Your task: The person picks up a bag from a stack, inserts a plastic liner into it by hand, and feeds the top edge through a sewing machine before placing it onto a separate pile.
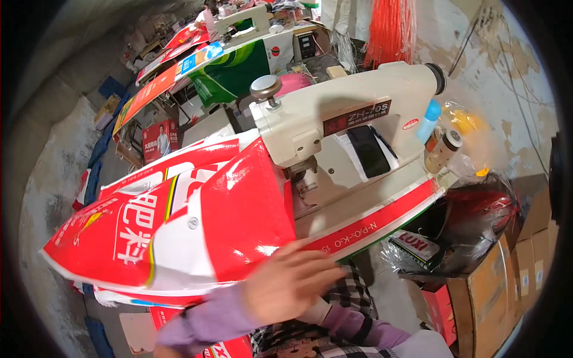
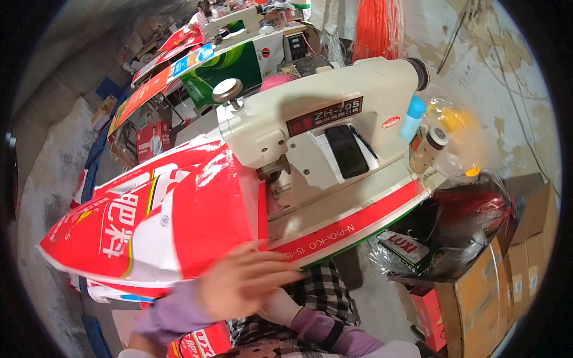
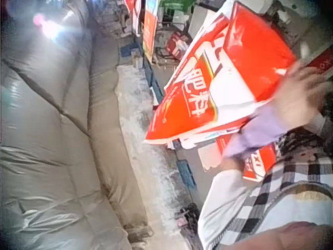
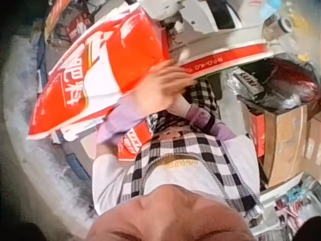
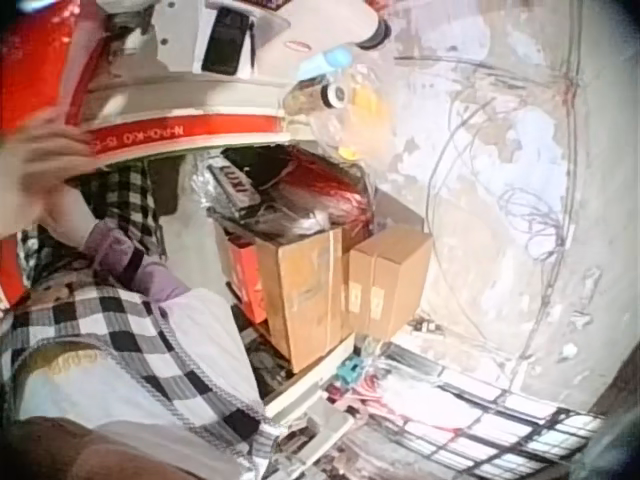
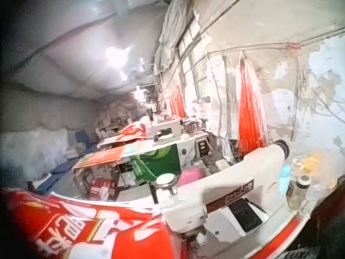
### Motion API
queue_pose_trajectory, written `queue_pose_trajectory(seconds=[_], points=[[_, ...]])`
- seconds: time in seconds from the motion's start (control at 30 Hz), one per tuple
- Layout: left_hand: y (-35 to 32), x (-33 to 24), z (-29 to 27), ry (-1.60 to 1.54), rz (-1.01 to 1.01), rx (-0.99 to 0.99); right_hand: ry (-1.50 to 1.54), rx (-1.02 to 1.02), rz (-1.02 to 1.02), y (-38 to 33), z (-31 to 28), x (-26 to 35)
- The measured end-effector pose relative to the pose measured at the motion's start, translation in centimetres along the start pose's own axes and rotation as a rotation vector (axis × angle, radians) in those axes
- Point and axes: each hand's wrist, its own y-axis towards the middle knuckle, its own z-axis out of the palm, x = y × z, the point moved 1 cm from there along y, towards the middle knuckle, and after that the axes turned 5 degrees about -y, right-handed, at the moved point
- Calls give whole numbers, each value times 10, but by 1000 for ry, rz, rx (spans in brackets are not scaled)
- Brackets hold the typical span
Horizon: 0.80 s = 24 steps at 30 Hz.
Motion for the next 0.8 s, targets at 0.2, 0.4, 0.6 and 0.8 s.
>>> queue_pose_trajectory(seconds=[0.2, 0.4, 0.6, 0.8], points=[[-152, 334, 49, 584, -753, -50, -85, 135, -69, 16, -2, 26], [-57, 276, 93, -557, -385, -661, -36, -47, 30, 6, -43, 34], [-48, 152, 130, -163, -772, -259, -292, 56, -36, 6, -39, 24], [-211, 18, 45, 351, -821, -424, 74, 41, 134, 13, -43, -15]])
